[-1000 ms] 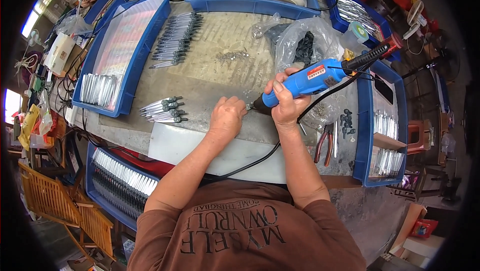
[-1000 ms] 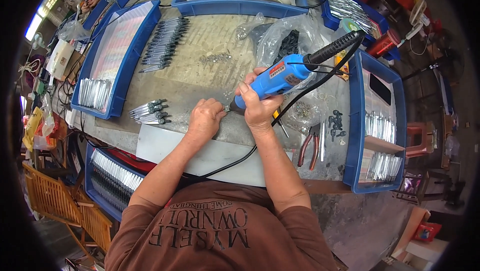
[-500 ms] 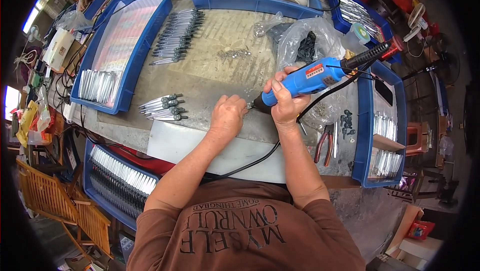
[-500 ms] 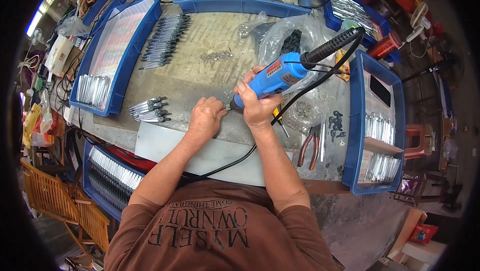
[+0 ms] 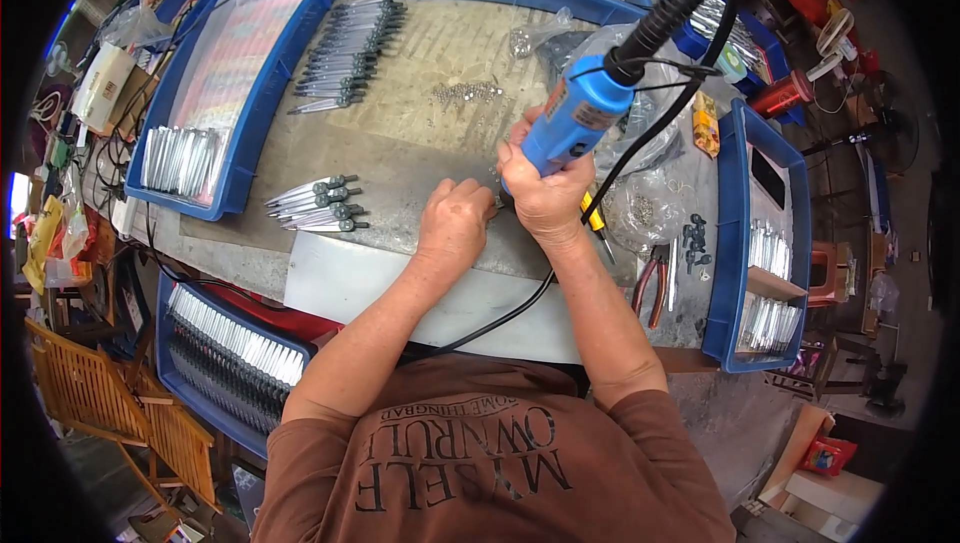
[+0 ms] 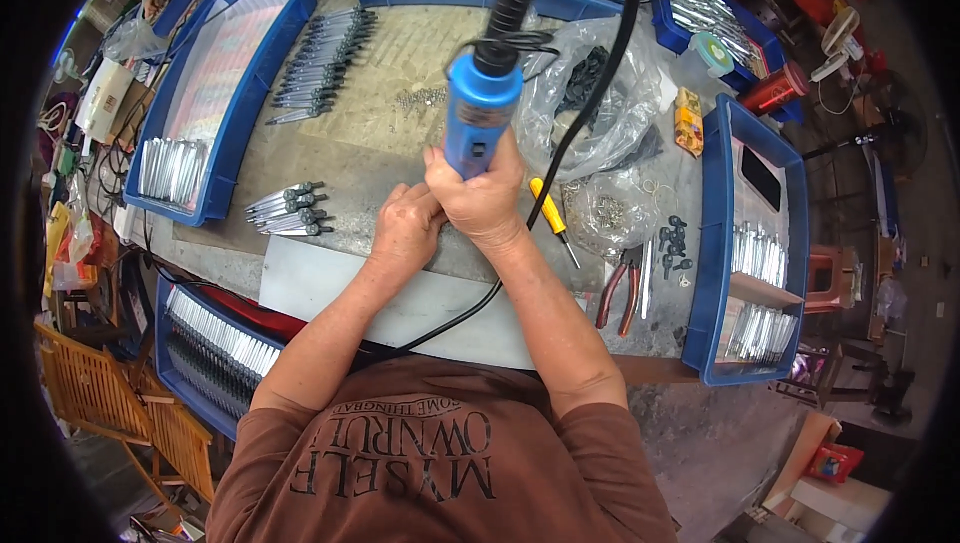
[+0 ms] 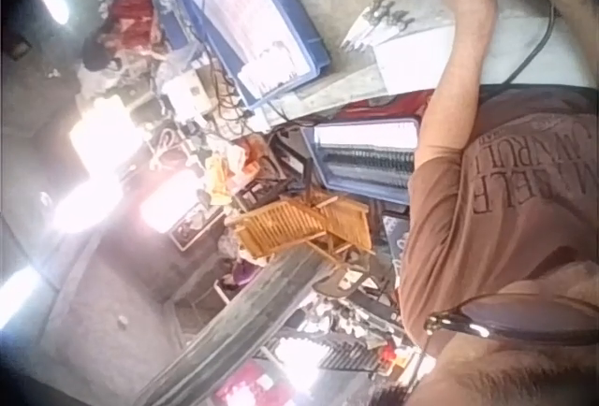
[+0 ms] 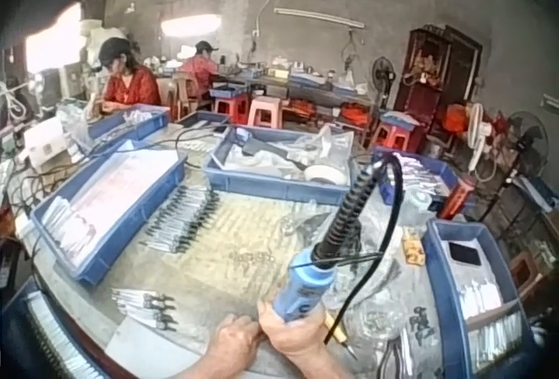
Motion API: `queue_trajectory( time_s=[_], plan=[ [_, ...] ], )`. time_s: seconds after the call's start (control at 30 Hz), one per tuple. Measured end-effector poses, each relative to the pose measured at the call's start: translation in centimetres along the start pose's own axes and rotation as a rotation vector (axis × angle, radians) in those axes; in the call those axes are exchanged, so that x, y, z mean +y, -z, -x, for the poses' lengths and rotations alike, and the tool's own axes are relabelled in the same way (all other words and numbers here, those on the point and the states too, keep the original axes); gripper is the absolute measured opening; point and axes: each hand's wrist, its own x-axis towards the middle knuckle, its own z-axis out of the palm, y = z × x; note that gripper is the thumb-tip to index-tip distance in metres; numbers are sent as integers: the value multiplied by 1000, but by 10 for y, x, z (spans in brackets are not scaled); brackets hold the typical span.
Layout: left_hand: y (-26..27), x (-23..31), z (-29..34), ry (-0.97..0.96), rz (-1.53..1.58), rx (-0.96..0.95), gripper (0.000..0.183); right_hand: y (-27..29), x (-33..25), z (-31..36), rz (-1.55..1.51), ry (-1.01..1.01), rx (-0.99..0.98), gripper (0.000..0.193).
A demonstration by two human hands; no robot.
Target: The person assembles small metal components at a workbench using an electric screwdriver.
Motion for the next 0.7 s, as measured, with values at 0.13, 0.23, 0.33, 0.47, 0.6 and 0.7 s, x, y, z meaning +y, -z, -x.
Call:
queue_trajectory(
  time_s=[0.13,0.23,0.33,0.47,0.6,0.7],
  plan=[
    [0,0,0,-30,6,36,5,-6,-10,-4,160,41,-81,25],
    [0,0,1,-33,21,45,4,-9,-15,-8,251,35,-118,27],
    [-2,-1,3,-31,26,36,4,-8,-16,-7,248,58,-123,28],
    [-1,-2,5,-37,10,12,3,-1,-15,-1,129,13,-138,33],
    [-1,1,5,-52,-46,9,5,3,-28,2,-91,66,2,37],
    [0,1,6,-32,-59,16,12,9,-38,2,-198,77,59,37]
  ],
)
